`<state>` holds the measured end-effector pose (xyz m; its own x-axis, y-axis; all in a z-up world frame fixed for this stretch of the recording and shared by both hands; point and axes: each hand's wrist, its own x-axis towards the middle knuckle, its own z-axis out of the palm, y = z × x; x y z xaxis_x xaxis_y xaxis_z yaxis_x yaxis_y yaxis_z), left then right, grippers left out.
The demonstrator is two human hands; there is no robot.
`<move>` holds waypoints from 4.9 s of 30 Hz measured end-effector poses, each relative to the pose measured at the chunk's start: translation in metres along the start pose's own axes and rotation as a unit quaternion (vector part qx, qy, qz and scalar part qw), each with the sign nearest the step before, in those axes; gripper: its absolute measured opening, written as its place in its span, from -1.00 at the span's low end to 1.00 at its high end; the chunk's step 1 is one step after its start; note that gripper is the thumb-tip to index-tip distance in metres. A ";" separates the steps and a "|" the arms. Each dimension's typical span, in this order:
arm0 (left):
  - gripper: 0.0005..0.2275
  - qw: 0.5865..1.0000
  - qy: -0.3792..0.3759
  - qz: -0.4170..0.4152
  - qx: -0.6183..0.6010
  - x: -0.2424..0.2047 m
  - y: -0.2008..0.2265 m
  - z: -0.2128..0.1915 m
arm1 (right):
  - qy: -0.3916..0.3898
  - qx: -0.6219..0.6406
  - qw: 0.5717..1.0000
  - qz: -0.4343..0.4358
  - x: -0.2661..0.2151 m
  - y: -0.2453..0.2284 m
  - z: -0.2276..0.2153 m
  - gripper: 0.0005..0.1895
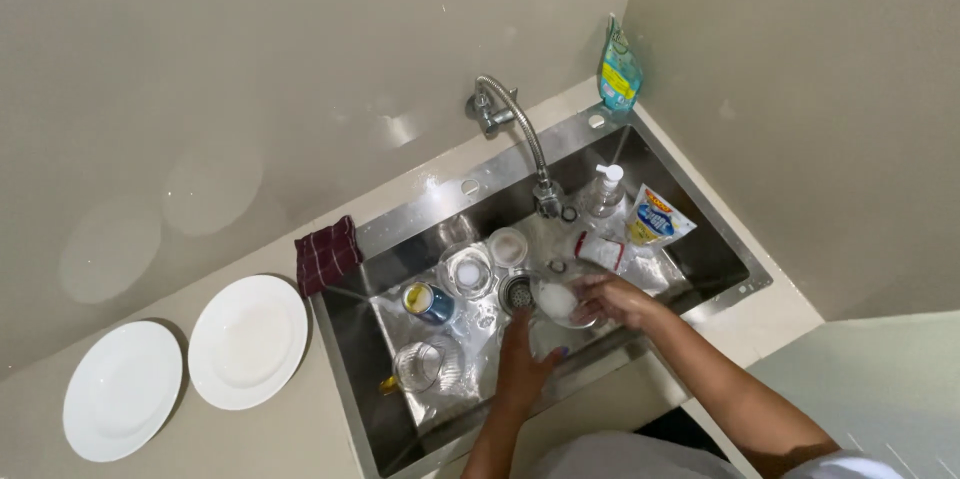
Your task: Washing dishes in a kitchen sink.
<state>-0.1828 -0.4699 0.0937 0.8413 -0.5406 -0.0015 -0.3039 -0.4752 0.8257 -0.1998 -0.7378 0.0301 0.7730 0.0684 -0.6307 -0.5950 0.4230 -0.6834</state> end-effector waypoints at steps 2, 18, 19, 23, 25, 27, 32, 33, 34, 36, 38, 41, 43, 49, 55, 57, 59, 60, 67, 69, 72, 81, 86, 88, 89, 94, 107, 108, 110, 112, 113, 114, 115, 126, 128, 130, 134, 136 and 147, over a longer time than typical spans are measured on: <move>-0.31 1.000 -0.002 0.006 -0.007 0.023 0.020 0.010 | -0.025 0.041 0.999 -0.006 0.013 0.007 -0.023 -0.68; -0.64 0.973 -0.002 -0.199 -0.118 0.048 -0.051 0.047 | -0.012 -0.049 0.996 0.072 0.079 -0.023 -0.059 -0.63; -0.64 0.972 0.004 -0.201 -0.117 0.053 -0.043 0.039 | -0.005 -0.065 0.995 0.070 0.085 -0.028 -0.063 -0.63; -0.63 0.864 -0.025 -0.389 -0.319 0.045 -0.016 0.012 | 0.021 -0.129 0.989 0.071 0.102 -0.026 -0.071 -0.60; -0.62 0.813 -0.022 -0.423 -0.400 0.041 -0.017 0.009 | 0.032 -0.162 0.984 0.063 0.113 -0.024 -0.076 -0.57; -0.56 0.763 -0.014 -0.420 -0.491 0.038 -0.022 0.007 | 0.050 -0.198 0.977 0.058 0.115 -0.027 -0.081 -0.53; -0.68 0.780 0.018 -0.414 -0.469 0.030 -0.016 0.005 | 0.097 -0.276 0.956 0.036 0.115 -0.018 -0.102 -0.43; -0.73 0.808 0.018 -0.392 -0.440 0.032 -0.016 0.006 | 0.109 -0.293 0.949 0.026 0.124 -0.020 -0.100 -0.40; -0.73 0.806 0.019 -0.394 -0.441 0.030 -0.023 0.012 | 0.108 -0.295 0.949 0.028 0.106 -0.029 -0.088 -0.40; -0.74 0.895 0.023 -0.248 -0.369 0.027 -0.036 0.026 | 0.033 -0.202 0.978 -0.035 0.069 -0.048 -0.064 -0.41; -0.72 0.916 0.027 -0.199 -0.346 0.032 -0.023 0.025 | 0.010 -0.220 0.973 -0.069 0.044 -0.065 -0.027 -0.45; -0.65 0.942 0.024 -0.150 -0.300 0.042 0.013 0.012 | -0.022 -0.301 0.942 -0.149 0.020 -0.093 0.015 -0.51; -0.63 0.948 0.016 -0.151 -0.279 0.044 0.030 0.005 | -0.029 -0.363 0.911 -0.191 0.003 -0.113 0.045 -0.54; -0.64 0.948 0.016 -0.113 -0.296 0.043 0.003 0.013 | -0.072 -0.531 0.803 -0.261 -0.052 -0.129 0.107 -0.55; -0.68 0.960 0.038 -0.129 -0.245 0.040 0.011 -0.015 | -0.286 -0.508 0.728 -0.360 -0.074 -0.146 0.105 -0.54; -0.63 0.964 0.025 -0.144 -0.222 0.042 0.030 -0.023 | -0.216 -0.570 0.633 -0.477 -0.053 -0.140 0.091 -0.47; -0.64 0.962 0.029 -0.142 -0.232 0.045 0.019 -0.012 | -0.162 -0.558 0.653 -0.486 -0.051 -0.129 0.098 -0.48; -0.65 0.960 0.035 -0.140 -0.241 0.048 0.015 -0.007 | -0.109 -0.542 0.670 -0.495 -0.049 -0.126 0.102 -0.48; -0.79 0.975 0.032 -0.144 -0.165 0.051 -0.019 -0.007 | -0.228 -0.446 0.785 -0.363 -0.076 -0.131 0.121 -0.58; -0.78 0.969 0.035 -0.177 -0.171 0.050 0.002 -0.015 | -0.264 -0.518 0.702 -0.411 -0.063 -0.134 0.100 -0.56; -0.68 0.959 0.051 -0.192 -0.202 0.047 0.024 -0.016 | -0.167 -0.617 0.625 -0.448 -0.047 -0.145 0.087 -0.64; -0.55 0.969 -0.002 -0.068 -0.237 0.058 0.021 -0.011 | -0.052 -0.074 0.984 -0.154 -0.012 -0.118 0.085 -0.41; -0.51 0.965 -0.037 -0.068 -0.249 0.070 -0.003 -0.002 | -0.104 -0.081 0.986 -0.099 -0.013 -0.115 0.086 -0.35; -0.49 0.964 -0.050 -0.075 -0.250 0.072 -0.007 -0.002 | -0.089 -0.138 0.978 -0.125 -0.011 -0.113 0.084 -0.32; -0.50 0.964 -0.043 -0.076 -0.252 0.072 -0.009 -0.001 | -0.068 -0.148 0.977 -0.135 -0.010 -0.113 0.084 -0.35; -0.36 0.963 0.075 -0.033 -0.258 0.059 0.044 -0.008 | 0.016 -0.175 0.977 -0.123 -0.004 -0.105 0.077 -0.43; -0.60 0.913 0.130 -0.068 -0.382 0.080 -0.024 0.014 | 0.053 -0.376 0.710 -0.593 -0.064 -0.130 0.116 -0.52; -0.62 0.921 0.107 -0.083 -0.364 0.075 -0.022 0.004 | 0.028 -0.502 0.596 -0.626 -0.064 -0.133 0.109 -0.55; -0.67 0.936 0.074 -0.084 -0.335 0.070 -0.040 0.008 | -0.046 -0.533 0.622 -0.573 -0.073 -0.150 0.097 -0.59; -0.71 0.948 0.040 -0.082 -0.305 0.067 -0.033 0.004 | -0.119 -0.560 0.638 -0.515 -0.077 -0.169 0.093 -0.62; -0.69 0.950 0.016 -0.056 -0.307 0.066 -0.016 -0.001 | -0.127 -0.571 0.659 -0.473 -0.077 -0.177 0.096 -0.70; -0.67 0.951 -0.010 -0.030 -0.309 0.064 0.000 -0.006 | -0.134 -0.580 0.679 -0.430 -0.077 -0.185 0.098 -0.79; -0.67 0.951 -0.010 -0.028 -0.309 0.065 -0.001 -0.003 | -0.133 -0.581 0.678 -0.431 -0.082 -0.186 0.109 -0.79; -0.49 0.931 -0.050 -0.057 -0.357 0.058 -0.018 0.001 | -0.310 -0.604 0.646 -0.349 -0.100 -0.206 0.108 -0.78; -0.47 0.933 -0.043 -0.061 -0.352 0.058 -0.019 0.010 | -0.254 -0.627 0.640 -0.365 -0.103 -0.205 0.120 -0.80; -0.45 0.935 -0.039 -0.062 -0.346 0.062 -0.027 0.019 | -0.191 -0.649 0.631 -0.380 -0.104 -0.198 0.127 -0.82; -0.39 0.931 -0.071 -0.001 -0.358 0.064 -0.016 0.004 | -0.197 -0.548 0.715 -0.387 -0.114 -0.180 0.130 -0.66; -0.32 0.916 -0.077 0.011 -0.394 0.061 0.004 -0.015 | -0.249 -0.492 0.744 -0.377 -0.126 -0.180 0.132 -0.55; -0.56 0.923 -0.043 -0.108 -0.367 0.071 0.033 -0.013 | -0.133 -0.547 0.745 -0.358 -0.105 -0.180 0.119 -0.51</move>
<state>-0.1268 -0.5147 0.1278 0.7987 -0.5562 -0.2295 0.2778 0.0026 0.9606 -0.1476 -0.7133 0.2636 0.9081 0.4174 0.0350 0.2800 -0.5428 -0.7918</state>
